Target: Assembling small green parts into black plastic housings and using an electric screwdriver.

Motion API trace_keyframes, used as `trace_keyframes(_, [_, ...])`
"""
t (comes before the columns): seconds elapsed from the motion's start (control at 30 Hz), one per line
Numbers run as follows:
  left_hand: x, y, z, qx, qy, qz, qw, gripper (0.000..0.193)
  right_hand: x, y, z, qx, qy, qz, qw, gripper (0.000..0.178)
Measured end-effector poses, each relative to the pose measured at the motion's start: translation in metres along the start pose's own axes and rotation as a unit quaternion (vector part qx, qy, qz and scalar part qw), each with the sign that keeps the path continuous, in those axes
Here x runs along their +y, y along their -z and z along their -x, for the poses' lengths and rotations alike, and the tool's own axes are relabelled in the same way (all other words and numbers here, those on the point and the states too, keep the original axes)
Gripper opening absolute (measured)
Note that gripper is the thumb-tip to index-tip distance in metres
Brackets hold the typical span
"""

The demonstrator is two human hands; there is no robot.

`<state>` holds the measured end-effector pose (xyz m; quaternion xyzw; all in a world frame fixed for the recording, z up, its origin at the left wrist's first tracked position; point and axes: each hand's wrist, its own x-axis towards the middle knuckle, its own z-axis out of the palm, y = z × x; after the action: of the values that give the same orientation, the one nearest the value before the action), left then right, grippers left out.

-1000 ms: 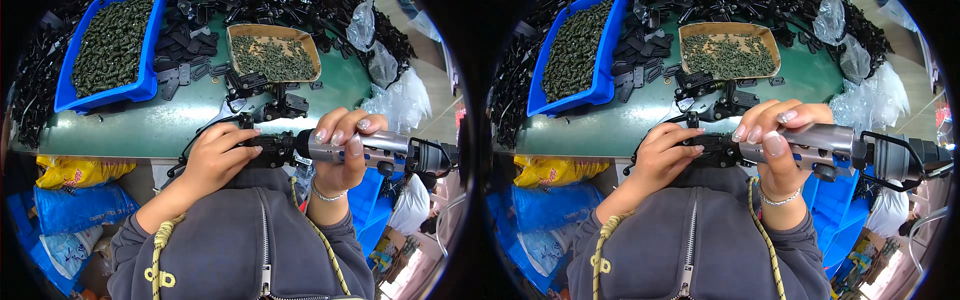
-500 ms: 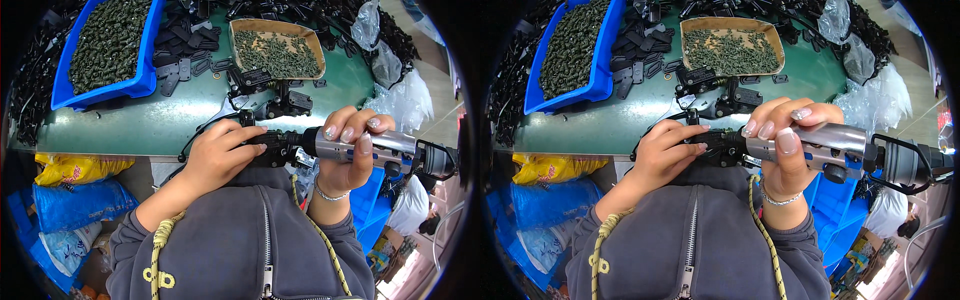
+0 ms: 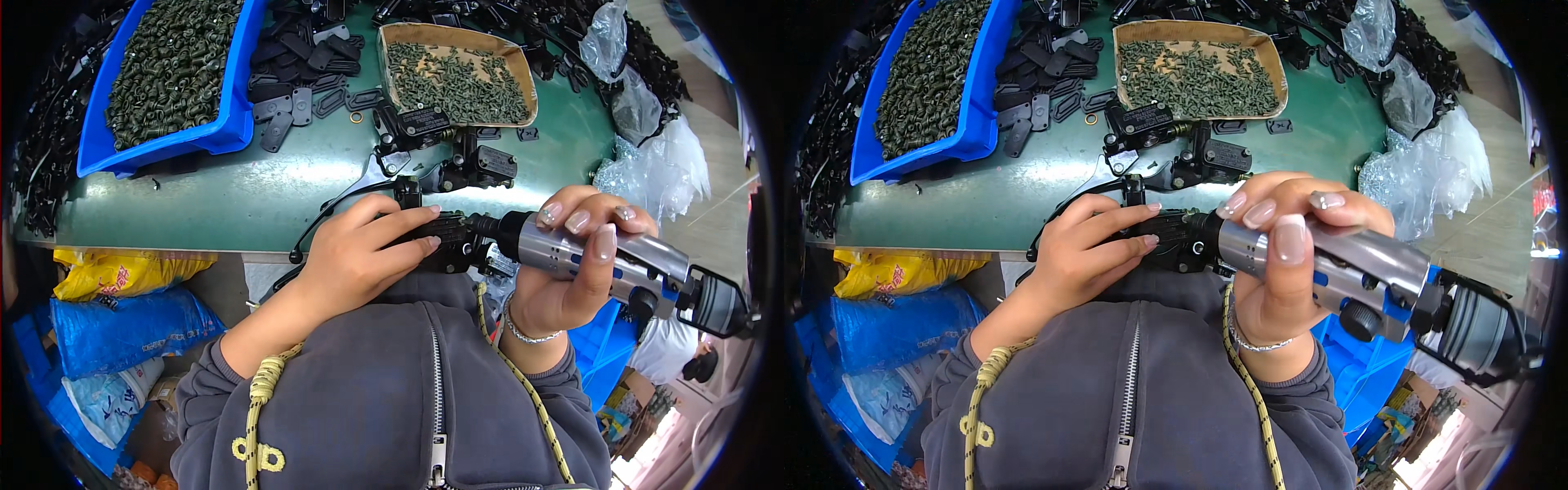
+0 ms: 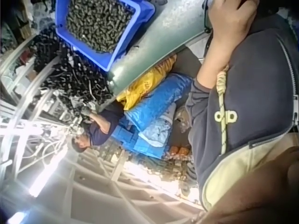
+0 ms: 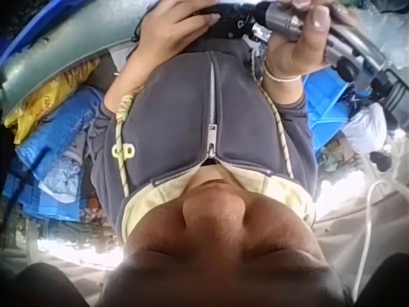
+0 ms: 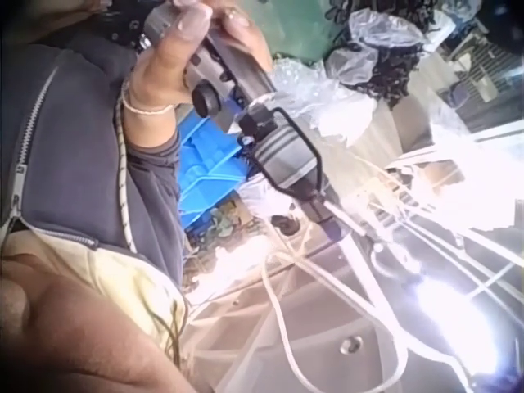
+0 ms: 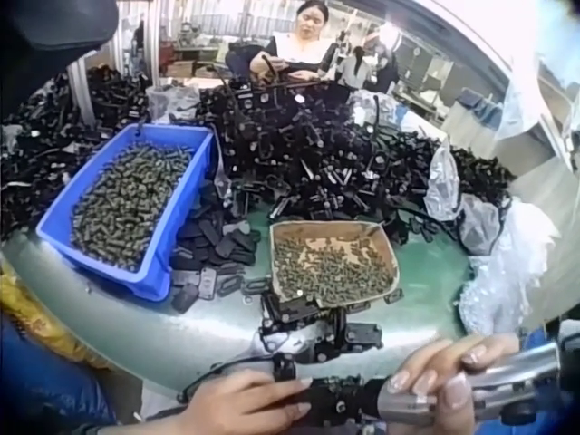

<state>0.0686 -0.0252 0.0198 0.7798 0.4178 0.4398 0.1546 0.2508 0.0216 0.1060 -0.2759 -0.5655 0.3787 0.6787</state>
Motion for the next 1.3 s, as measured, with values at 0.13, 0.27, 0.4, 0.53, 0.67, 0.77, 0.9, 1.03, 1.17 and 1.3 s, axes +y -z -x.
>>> trace_keyframes(0.13, [0.000, -0.001, 0.000, 0.000, 0.006, 0.010, 1.000, 0.025, -0.001, 0.001, -0.004, -0.063, 0.005, 0.001, 0.998, 0.027])
trace_keyframes(0.27, [-0.001, -0.001, 0.001, 0.003, 0.008, 0.013, 1.000, 0.025, 0.000, 0.008, -0.007, -0.090, -0.008, -0.030, 0.995, 0.029])
trace_keyframes(0.4, [-0.001, 0.000, 0.001, 0.003, 0.008, 0.013, 1.000, 0.024, 0.000, 0.008, -0.010, -0.128, 0.001, -0.042, 0.991, 0.030])
trace_keyframes(0.53, [-0.001, 0.001, 0.000, 0.000, 0.011, 0.017, 1.000, 0.023, -0.003, 0.007, -0.012, -0.180, -0.005, -0.016, 0.984, 0.024])
trace_keyframes(0.67, [0.000, -0.001, 0.000, 0.000, 0.016, 0.018, 1.000, 0.022, -0.005, -0.001, 0.002, -0.056, -0.002, 0.041, 0.998, 0.024])
trace_keyframes(0.77, [0.000, -0.001, 0.000, 0.001, 0.018, 0.020, 1.000, 0.022, -0.005, -0.007, 0.006, -0.012, -0.005, 0.052, 0.999, 0.024])
trace_keyframes(0.9, [0.000, -0.002, 0.000, -0.001, 0.023, 0.026, 0.999, 0.023, -0.006, -0.014, 0.007, 0.025, -0.012, 0.074, 0.997, 0.024])
trace_keyframes(1.03, [0.002, 0.000, 0.000, -0.003, 0.028, 0.022, 0.999, 0.024, -0.007, -0.014, 0.009, 0.024, 0.003, 0.087, 0.996, 0.024])
trace_keyframes(1.17, [0.002, 0.000, 0.000, -0.002, 0.030, 0.022, 0.999, 0.024, -0.005, -0.014, 0.006, 0.038, 0.007, 0.046, 0.998, 0.028])
trace_keyframes(1.3, [0.002, 0.001, 0.000, -0.002, 0.033, 0.026, 0.999, 0.024, -0.005, -0.010, 0.005, 0.055, 0.001, 0.020, 0.998, 0.030])
